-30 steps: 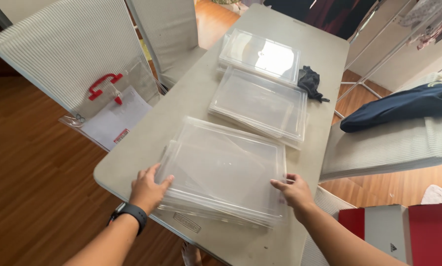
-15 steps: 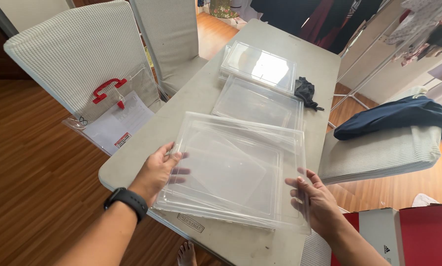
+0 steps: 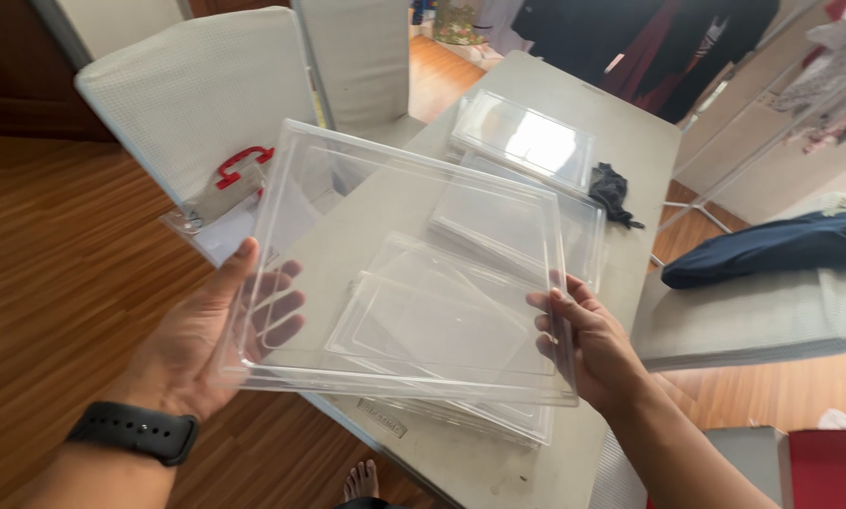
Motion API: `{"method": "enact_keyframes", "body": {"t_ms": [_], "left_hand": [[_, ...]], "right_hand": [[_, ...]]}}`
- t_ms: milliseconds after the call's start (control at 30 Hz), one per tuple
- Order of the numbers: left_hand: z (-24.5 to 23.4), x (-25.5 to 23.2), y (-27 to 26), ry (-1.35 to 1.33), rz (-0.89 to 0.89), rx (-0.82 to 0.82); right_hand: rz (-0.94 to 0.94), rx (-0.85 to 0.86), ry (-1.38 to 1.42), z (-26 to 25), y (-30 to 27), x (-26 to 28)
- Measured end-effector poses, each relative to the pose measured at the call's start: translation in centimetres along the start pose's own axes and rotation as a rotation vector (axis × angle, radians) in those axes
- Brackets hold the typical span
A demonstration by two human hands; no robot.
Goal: The person wipes clear plastic container lids with a dark cloth, then assembles the containers by inserting side panels into the base and securing them with small plastic pegs. The person stacks the finished containers on the table.
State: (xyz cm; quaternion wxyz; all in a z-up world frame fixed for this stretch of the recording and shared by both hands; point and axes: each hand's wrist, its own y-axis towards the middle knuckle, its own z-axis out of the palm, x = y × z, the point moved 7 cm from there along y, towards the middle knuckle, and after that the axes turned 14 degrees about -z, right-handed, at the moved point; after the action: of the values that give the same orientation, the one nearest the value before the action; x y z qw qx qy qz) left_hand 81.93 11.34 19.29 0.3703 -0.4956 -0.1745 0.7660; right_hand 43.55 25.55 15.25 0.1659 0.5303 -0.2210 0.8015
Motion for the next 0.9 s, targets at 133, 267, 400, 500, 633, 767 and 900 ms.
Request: {"method": "enact_keyframes", "body": {"t_ms": [133,267,400,500,633,767,900], "left_hand": [[-2.4,-0.6,-2.1,-0.098,0.065,-0.037],[-5.1,-0.4,-3.1,-0.128,0.111,-0.070],[-7.5,0.4,-3.4,-0.181,0.084,-0.178],[-8.0,1.1,-4.4,-0.177,0.045,-0.269],[-7.0,0.7,-5.7,0.051,0.026,-0.369],[-6.0,0.6,-5.5,0.102,0.024,-0.406],[-6.0,0.9,-4.5,0.150,-0.009,-0.443]], "right_hand": [[0.037,0.057,-0.022,3.5,1.0,-1.6],[0.076,0.115,-0.002,5.9,1.6,-3.4],[0.080,0.153,-0.037,6.9,2.0,-4.1],[0.081,0.177,-0.027,7.2,2.1,-4.7],[0.049,0.177,-0.075,6.6,2.7,-4.3],[-0.004,0.152,-0.134,6.3,2.9,-3.4],[-0.048,0.136,-0.162,5.7,2.6,-2.4]]}}
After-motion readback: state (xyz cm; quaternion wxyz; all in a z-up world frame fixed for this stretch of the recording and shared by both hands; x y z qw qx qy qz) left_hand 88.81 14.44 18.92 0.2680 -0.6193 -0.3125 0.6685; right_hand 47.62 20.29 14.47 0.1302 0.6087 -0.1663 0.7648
